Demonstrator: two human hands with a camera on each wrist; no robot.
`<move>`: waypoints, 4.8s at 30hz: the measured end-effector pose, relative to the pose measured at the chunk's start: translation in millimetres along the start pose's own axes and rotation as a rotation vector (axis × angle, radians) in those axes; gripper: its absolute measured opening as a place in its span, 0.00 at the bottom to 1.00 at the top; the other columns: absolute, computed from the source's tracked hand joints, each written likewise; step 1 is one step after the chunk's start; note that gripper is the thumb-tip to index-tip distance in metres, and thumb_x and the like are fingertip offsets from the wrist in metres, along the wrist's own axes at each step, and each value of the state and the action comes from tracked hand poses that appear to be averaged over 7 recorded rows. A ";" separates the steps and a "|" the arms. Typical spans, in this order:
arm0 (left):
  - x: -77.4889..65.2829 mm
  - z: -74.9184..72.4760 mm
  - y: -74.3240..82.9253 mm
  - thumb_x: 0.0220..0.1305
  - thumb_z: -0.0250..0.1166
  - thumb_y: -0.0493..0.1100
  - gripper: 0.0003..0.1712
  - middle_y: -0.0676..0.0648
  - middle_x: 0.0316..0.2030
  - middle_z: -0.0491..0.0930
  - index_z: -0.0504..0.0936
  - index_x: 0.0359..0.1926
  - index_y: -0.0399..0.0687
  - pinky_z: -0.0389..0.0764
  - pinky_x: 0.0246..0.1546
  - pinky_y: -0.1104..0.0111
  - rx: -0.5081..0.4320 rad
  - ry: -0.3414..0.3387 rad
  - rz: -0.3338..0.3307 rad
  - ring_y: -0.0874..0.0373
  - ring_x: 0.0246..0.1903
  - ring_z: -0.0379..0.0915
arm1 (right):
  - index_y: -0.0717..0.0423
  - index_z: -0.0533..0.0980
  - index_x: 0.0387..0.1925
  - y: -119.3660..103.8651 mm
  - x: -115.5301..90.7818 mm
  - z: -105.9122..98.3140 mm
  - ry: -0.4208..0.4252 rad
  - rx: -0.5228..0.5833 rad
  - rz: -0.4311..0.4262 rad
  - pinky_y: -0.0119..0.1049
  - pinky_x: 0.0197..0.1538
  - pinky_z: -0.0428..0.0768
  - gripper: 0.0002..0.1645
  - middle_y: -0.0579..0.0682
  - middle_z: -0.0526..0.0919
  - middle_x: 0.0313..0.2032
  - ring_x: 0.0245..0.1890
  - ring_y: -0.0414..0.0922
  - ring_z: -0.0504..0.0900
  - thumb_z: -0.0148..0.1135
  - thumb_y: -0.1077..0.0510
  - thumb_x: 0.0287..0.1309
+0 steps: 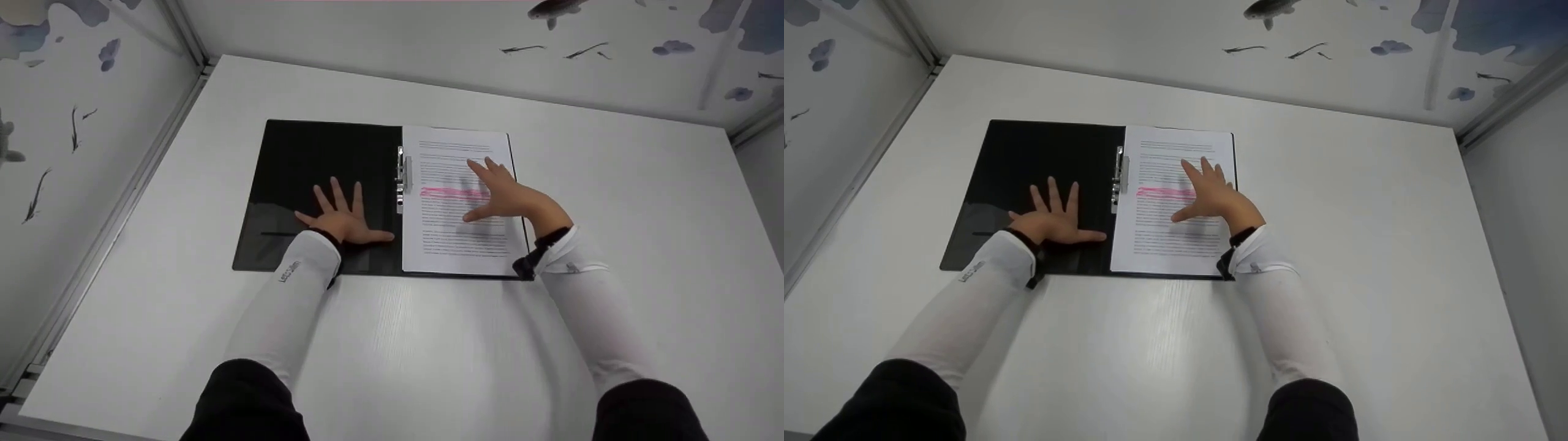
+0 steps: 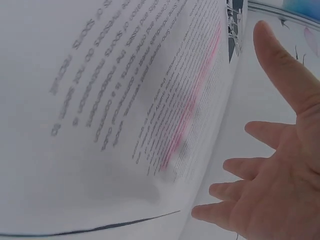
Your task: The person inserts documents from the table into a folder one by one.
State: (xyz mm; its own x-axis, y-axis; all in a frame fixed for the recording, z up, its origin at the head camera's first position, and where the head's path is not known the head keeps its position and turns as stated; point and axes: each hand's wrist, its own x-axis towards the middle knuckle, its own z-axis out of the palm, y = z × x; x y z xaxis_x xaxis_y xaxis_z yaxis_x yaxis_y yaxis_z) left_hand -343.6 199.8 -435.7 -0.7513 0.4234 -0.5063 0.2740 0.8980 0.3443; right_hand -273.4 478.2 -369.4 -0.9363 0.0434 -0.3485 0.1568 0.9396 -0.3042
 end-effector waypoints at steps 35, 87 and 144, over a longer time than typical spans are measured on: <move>0.2 -2.8 11.4 0.48 0.55 0.83 0.71 0.41 0.71 0.07 0.20 0.74 0.62 0.31 0.59 0.25 0.036 0.017 0.004 0.35 0.69 0.03 | 0.41 0.36 0.77 -17.9 25.0 21.7 -0.128 -0.169 0.052 0.76 0.64 0.37 0.74 0.59 0.24 0.75 0.73 0.65 0.23 0.78 0.43 0.41; 65.7 -60.3 51.2 0.74 0.49 0.48 0.22 0.43 0.56 0.78 0.76 0.59 0.41 0.76 0.53 0.62 -0.538 0.459 0.189 0.53 0.51 0.75 | 0.44 0.39 0.77 -48.4 31.1 25.4 -0.141 -0.275 0.135 0.71 0.67 0.50 0.75 0.64 0.32 0.75 0.73 0.69 0.33 0.81 0.46 0.37; 24.2 -54.9 59.6 0.68 0.61 0.46 0.11 0.48 0.41 0.86 0.86 0.43 0.47 0.81 0.40 0.62 -0.036 0.672 0.357 0.55 0.40 0.81 | 0.45 0.39 0.77 -52.5 33.8 25.9 -0.156 -0.329 0.120 0.68 0.69 0.48 0.73 0.65 0.32 0.75 0.73 0.71 0.34 0.79 0.42 0.40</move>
State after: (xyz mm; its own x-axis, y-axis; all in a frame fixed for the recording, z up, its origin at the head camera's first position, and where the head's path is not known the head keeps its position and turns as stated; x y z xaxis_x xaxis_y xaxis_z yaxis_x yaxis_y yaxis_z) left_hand -378.4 256.9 -384.0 -0.8277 0.5131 0.2273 0.5582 0.7106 0.4284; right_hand -305.2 421.5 -388.1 -0.8542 0.1318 -0.5030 0.1296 0.9908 0.0395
